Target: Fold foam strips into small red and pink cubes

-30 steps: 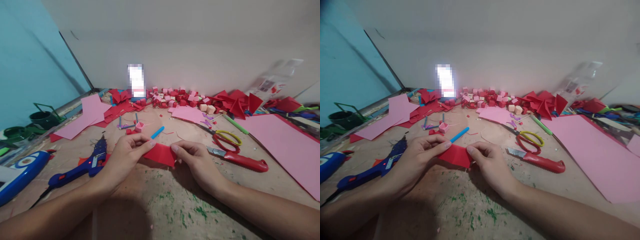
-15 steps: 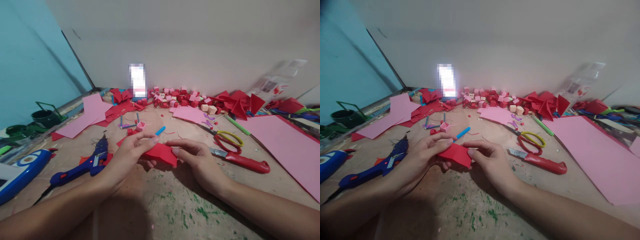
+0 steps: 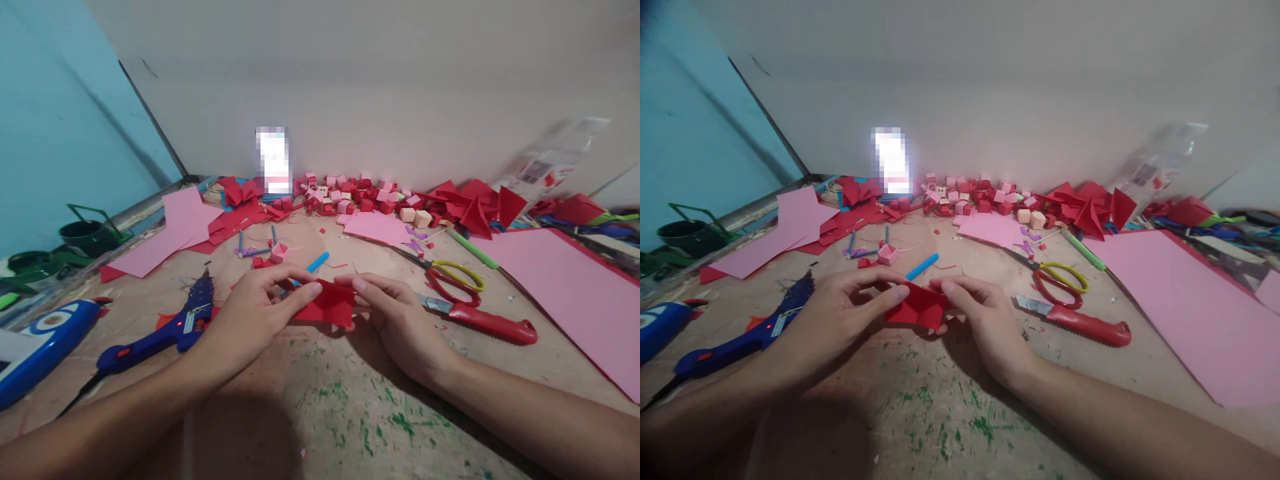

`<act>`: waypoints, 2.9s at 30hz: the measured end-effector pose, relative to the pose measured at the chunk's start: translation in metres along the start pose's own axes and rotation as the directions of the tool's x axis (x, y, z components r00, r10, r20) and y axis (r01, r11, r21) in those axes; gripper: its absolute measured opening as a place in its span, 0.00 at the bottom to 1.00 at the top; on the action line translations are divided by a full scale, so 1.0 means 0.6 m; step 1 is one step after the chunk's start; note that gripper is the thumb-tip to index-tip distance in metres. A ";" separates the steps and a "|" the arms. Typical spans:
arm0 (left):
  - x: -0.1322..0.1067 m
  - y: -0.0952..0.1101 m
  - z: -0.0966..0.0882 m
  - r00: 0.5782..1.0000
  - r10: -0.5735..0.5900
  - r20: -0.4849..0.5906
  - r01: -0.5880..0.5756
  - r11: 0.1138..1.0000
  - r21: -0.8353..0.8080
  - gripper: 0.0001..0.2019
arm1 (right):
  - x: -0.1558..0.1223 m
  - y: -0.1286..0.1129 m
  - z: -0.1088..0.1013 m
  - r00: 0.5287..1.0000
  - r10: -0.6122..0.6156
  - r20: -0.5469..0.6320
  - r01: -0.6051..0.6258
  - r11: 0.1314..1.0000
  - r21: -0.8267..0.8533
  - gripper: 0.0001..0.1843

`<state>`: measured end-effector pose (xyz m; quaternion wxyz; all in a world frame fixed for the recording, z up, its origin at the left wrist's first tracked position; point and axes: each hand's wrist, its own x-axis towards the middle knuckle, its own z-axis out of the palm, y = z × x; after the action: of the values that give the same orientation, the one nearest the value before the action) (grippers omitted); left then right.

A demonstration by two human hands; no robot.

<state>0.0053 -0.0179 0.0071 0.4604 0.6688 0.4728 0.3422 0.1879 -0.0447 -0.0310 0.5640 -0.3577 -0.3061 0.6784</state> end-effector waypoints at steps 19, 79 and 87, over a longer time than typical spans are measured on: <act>0.005 -0.018 0.002 0.995 -0.094 -0.028 0.088 0.979 -0.186 0.09 | -0.003 -0.002 -0.004 0.997 -0.002 0.079 0.021 0.969 -0.248 0.14; -0.003 -0.020 0.001 0.986 -0.058 0.157 0.060 0.998 -0.003 0.10 | -0.009 -0.011 0.002 0.994 -0.108 0.024 0.105 0.856 -0.506 0.12; 0.000 -0.016 0.001 0.995 -0.064 0.074 0.064 0.998 -0.009 0.13 | -0.012 -0.010 -0.005 0.990 -0.020 0.143 0.073 0.924 -0.376 0.10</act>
<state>0.0026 -0.0169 -0.0022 0.4919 0.6629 0.4749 0.3051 0.1945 -0.0507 -0.0268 0.4779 -0.4055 -0.4780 0.6154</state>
